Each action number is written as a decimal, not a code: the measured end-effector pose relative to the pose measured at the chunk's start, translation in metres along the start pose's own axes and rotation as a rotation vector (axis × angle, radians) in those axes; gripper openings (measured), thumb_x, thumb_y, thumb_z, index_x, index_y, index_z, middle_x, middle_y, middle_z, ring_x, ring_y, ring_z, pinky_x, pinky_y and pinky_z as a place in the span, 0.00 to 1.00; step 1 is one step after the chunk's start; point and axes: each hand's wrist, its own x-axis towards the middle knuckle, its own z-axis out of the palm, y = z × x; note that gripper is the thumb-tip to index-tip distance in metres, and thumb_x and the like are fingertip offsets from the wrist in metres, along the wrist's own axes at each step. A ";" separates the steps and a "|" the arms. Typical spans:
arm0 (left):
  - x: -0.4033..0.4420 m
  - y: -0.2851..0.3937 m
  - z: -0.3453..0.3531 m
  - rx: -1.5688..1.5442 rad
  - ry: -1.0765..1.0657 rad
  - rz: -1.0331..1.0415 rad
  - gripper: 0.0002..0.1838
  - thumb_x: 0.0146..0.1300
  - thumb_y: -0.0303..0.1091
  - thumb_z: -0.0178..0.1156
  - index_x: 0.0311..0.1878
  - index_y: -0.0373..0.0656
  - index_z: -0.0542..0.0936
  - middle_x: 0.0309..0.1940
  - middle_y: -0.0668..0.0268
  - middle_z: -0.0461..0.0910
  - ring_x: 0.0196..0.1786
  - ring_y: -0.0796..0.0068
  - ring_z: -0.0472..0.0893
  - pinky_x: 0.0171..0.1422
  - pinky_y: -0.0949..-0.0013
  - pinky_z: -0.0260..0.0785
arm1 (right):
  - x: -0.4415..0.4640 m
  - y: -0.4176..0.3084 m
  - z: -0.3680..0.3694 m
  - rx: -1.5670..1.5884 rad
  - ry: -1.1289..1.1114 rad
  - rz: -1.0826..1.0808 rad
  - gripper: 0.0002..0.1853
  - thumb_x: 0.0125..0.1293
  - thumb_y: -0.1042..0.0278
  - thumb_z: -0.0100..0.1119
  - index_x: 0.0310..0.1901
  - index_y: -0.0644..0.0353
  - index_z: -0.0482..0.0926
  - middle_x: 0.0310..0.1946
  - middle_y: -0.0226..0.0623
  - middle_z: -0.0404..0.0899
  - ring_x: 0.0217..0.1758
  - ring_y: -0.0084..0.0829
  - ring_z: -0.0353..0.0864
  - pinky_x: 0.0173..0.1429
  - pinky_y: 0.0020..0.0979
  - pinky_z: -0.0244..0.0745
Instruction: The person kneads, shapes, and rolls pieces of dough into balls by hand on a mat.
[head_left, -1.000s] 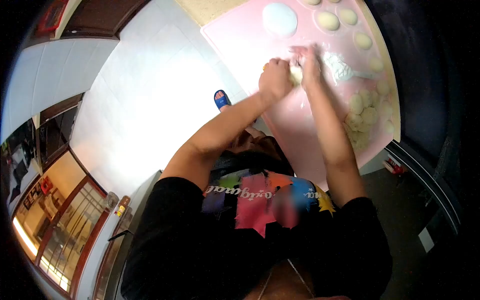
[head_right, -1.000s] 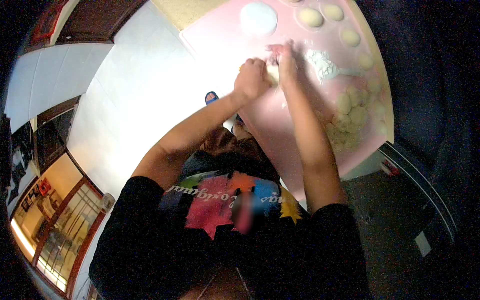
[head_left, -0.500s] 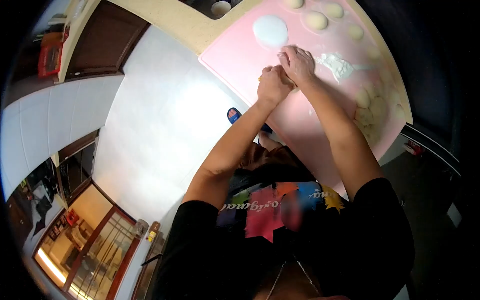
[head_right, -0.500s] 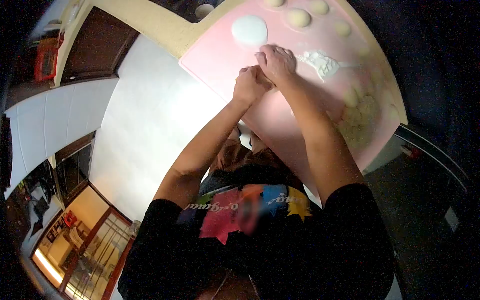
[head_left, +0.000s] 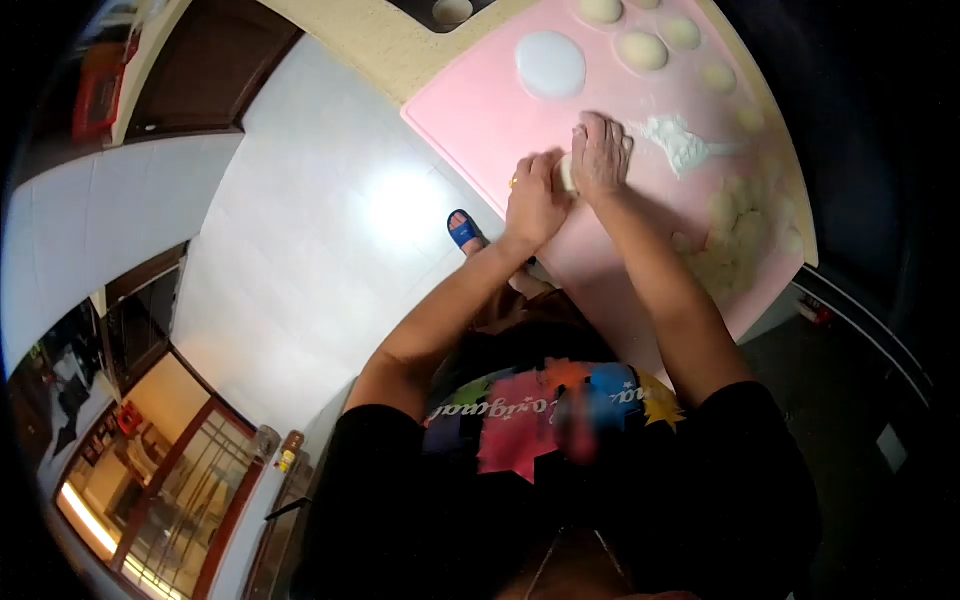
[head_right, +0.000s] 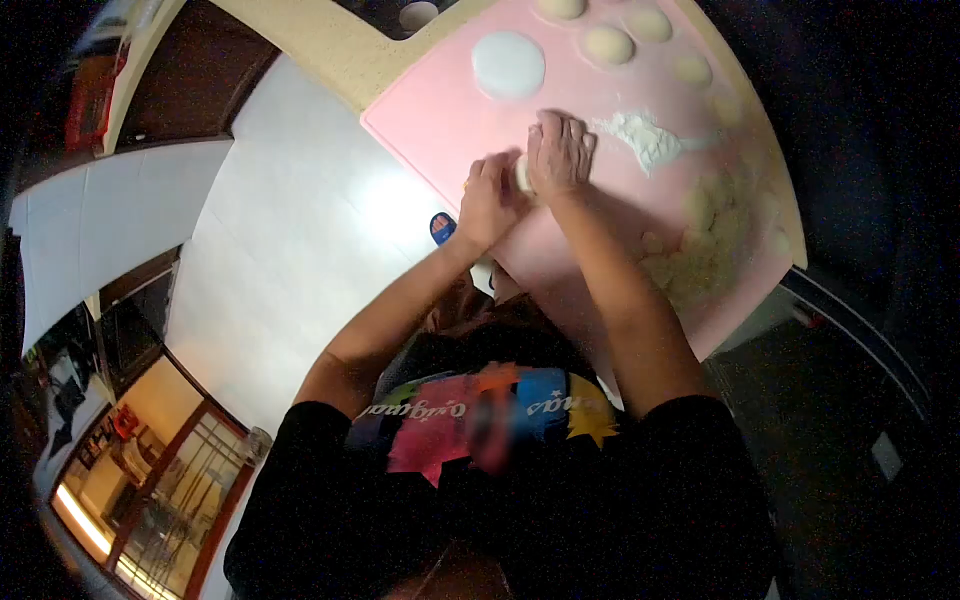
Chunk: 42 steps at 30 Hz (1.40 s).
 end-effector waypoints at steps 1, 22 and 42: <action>0.012 0.002 0.001 0.037 0.000 -0.049 0.33 0.49 0.28 0.71 0.61 0.38 0.74 0.55 0.51 0.77 0.63 0.47 0.71 0.68 0.52 0.68 | 0.011 0.005 0.004 0.001 -0.001 -0.017 0.13 0.69 0.59 0.56 0.51 0.53 0.79 0.51 0.40 0.82 0.58 0.42 0.77 0.59 0.46 0.65; 0.020 -0.013 -0.001 -0.002 -0.059 -0.135 0.33 0.50 0.28 0.71 0.63 0.39 0.75 0.56 0.49 0.75 0.60 0.48 0.74 0.64 0.54 0.72 | 0.009 0.009 0.007 0.055 -0.098 -0.041 0.15 0.70 0.61 0.55 0.55 0.53 0.77 0.51 0.42 0.83 0.58 0.44 0.78 0.59 0.48 0.66; 0.005 -0.010 0.002 0.041 -0.026 -0.034 0.30 0.50 0.29 0.72 0.57 0.37 0.75 0.57 0.45 0.73 0.62 0.45 0.72 0.70 0.47 0.63 | 0.006 0.011 0.010 0.077 -0.051 -0.010 0.13 0.71 0.59 0.55 0.52 0.53 0.79 0.48 0.41 0.84 0.55 0.45 0.80 0.60 0.47 0.67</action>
